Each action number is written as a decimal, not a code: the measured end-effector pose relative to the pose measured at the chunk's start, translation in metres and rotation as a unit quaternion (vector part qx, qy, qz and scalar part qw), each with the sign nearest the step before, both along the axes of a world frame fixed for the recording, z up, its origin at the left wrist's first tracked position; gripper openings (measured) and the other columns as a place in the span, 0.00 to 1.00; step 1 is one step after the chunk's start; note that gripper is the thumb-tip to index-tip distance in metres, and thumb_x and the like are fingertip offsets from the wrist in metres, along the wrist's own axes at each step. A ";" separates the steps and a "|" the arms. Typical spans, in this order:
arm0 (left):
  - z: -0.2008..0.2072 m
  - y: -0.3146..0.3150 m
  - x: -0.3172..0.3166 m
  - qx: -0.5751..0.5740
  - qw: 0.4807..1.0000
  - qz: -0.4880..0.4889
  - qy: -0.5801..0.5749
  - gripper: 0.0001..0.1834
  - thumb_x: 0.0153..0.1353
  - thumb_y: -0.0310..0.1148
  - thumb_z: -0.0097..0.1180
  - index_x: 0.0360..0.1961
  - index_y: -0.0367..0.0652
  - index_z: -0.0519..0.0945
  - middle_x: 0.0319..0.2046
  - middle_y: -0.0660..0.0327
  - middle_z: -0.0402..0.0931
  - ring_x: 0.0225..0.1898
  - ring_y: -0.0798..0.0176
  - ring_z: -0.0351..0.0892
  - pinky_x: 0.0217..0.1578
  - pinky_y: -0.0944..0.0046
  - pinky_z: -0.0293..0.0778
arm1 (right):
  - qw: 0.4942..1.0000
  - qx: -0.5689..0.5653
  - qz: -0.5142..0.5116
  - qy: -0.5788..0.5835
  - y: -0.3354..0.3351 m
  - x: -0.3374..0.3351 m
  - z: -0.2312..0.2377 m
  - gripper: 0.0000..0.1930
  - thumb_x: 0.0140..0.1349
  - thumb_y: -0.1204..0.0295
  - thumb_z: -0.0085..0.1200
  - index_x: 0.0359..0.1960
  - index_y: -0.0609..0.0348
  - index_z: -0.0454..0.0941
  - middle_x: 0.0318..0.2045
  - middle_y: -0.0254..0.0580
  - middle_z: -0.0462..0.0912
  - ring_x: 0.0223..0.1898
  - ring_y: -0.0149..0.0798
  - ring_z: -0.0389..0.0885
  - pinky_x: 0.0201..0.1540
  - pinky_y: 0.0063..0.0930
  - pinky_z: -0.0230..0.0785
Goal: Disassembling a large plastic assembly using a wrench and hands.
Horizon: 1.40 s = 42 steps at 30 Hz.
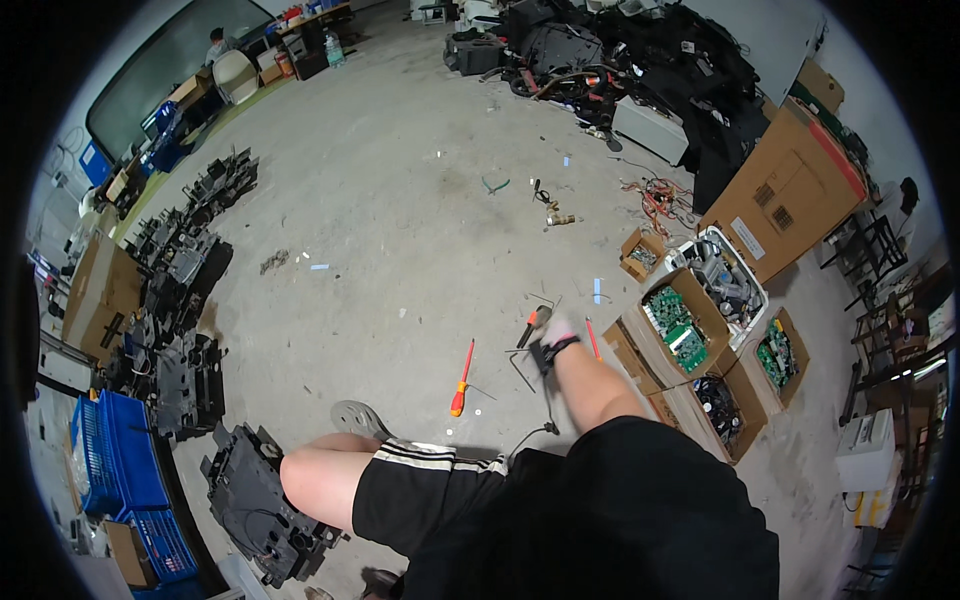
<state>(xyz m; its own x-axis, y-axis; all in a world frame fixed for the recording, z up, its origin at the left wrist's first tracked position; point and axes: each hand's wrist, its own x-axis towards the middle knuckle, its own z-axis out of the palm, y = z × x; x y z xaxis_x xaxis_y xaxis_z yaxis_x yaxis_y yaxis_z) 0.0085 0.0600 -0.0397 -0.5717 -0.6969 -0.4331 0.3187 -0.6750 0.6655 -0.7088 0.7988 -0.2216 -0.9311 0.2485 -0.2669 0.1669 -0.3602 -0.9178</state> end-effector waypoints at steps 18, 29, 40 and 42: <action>0.113 0.007 0.124 -0.110 0.935 0.258 -0.216 0.09 0.66 0.36 0.53 0.40 0.42 0.79 0.44 0.60 0.80 0.45 0.60 0.77 0.49 0.56 0.72 | 0.617 0.486 0.572 0.238 -0.331 0.101 0.131 0.21 0.68 0.55 0.49 0.46 0.62 0.82 0.36 0.46 0.85 0.41 0.39 0.83 0.45 0.34 0.72; 0.121 0.030 0.179 -0.102 0.864 0.474 0.135 0.13 0.70 0.42 0.47 0.39 0.46 0.81 0.40 0.61 0.81 0.44 0.62 0.77 0.47 0.59 0.72 | 0.459 0.456 0.619 0.445 -0.656 0.251 0.448 0.19 0.69 0.59 0.51 0.44 0.66 0.81 0.31 0.46 0.86 0.31 0.36 0.83 0.38 0.31 0.74; 0.108 0.062 0.201 -0.044 0.823 0.558 0.094 0.14 0.73 0.39 0.44 0.48 0.41 0.75 0.44 0.60 0.79 0.45 0.61 0.78 0.48 0.60 0.75 | -0.031 0.500 0.686 0.528 -0.894 0.617 0.259 0.23 0.63 0.51 0.55 0.44 0.58 0.85 0.44 0.52 0.86 0.49 0.53 0.83 0.51 0.41 0.75; 0.121 0.067 0.210 -0.058 0.806 0.581 0.095 0.15 0.73 0.39 0.44 0.48 0.39 0.75 0.43 0.59 0.78 0.44 0.60 0.77 0.48 0.60 0.75 | -0.060 0.508 0.685 0.519 -0.888 0.650 0.197 0.22 0.62 0.52 0.56 0.46 0.59 0.84 0.46 0.53 0.85 0.51 0.53 0.82 0.53 0.41 0.74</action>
